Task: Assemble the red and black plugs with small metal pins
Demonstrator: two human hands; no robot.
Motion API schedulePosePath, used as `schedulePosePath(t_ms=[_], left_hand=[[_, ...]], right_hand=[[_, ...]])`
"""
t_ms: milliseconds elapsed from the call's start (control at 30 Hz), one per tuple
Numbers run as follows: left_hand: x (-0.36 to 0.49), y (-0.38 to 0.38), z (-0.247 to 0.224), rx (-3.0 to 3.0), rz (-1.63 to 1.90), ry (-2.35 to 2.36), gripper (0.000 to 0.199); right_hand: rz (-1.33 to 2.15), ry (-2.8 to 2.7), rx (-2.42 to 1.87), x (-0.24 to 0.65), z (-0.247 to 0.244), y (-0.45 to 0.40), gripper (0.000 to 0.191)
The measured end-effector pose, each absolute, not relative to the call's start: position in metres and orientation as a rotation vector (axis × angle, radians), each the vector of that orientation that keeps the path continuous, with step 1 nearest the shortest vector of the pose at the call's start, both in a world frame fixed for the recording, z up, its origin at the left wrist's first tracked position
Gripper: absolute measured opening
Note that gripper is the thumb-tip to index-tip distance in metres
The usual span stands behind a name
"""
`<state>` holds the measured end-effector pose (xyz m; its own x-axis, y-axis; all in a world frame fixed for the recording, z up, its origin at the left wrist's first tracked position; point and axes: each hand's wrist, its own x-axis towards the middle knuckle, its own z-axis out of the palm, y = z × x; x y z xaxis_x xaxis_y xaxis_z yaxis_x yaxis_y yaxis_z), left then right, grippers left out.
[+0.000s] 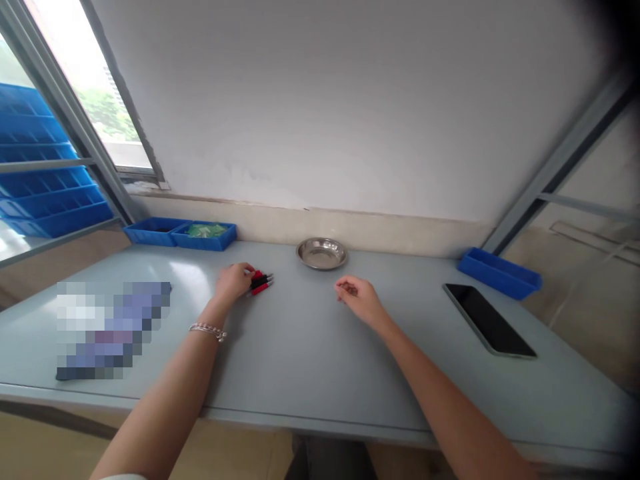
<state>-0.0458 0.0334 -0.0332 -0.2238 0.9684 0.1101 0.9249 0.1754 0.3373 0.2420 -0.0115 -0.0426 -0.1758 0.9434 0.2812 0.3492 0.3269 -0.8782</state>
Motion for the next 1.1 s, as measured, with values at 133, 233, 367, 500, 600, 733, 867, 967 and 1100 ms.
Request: schedulePosePath(t_ms=[133, 233, 367, 500, 600, 733, 867, 967, 1100], left_hand=[[-0.042, 0.028, -0.027, 1.884, 0.455, 2.345, 0.032], [-0.039, 0.026, -0.025, 1.861, 0.414, 2.367, 0.034], [-0.039, 0.025, -0.025, 1.866, 0.404, 2.387, 0.035], [-0.038, 0.024, -0.024, 1.913, 0.392, 2.382, 0.035], [-0.034, 0.024, -0.019, 2.078, 0.401, 2.29, 0.032], [-0.025, 0.024, -0.016, 2.333, 0.281, 1.971, 0.022], [-0.022, 0.024, -0.019, 2.34, 0.214, 1.893, 0.017], [-0.022, 0.024, -0.02, 2.324, 0.197, 1.923, 0.017], [-0.022, 0.023, -0.018, 2.317, 0.152, 1.962, 0.017]], right_hand=[[0.833, -1.725, -1.189, 0.242, -0.041, -0.013, 0.012], [0.815, -1.732, -1.179, 0.242, -0.042, -0.013, 0.012], [0.81, -1.739, -1.181, 0.242, -0.043, -0.013, 0.012], [0.821, -1.74, -1.2, 0.242, -0.043, -0.013, 0.011], [0.796, -1.762, -1.191, 0.243, -0.044, -0.012, 0.011], [0.776, -1.794, -1.188, 0.244, -0.045, -0.011, 0.011], [0.779, -1.797, -1.191, 0.244, -0.046, -0.011, 0.011], [0.783, -1.802, -1.198, 0.244, -0.045, -0.012, 0.01], [0.786, -1.805, -1.204, 0.243, -0.042, -0.014, 0.01]])
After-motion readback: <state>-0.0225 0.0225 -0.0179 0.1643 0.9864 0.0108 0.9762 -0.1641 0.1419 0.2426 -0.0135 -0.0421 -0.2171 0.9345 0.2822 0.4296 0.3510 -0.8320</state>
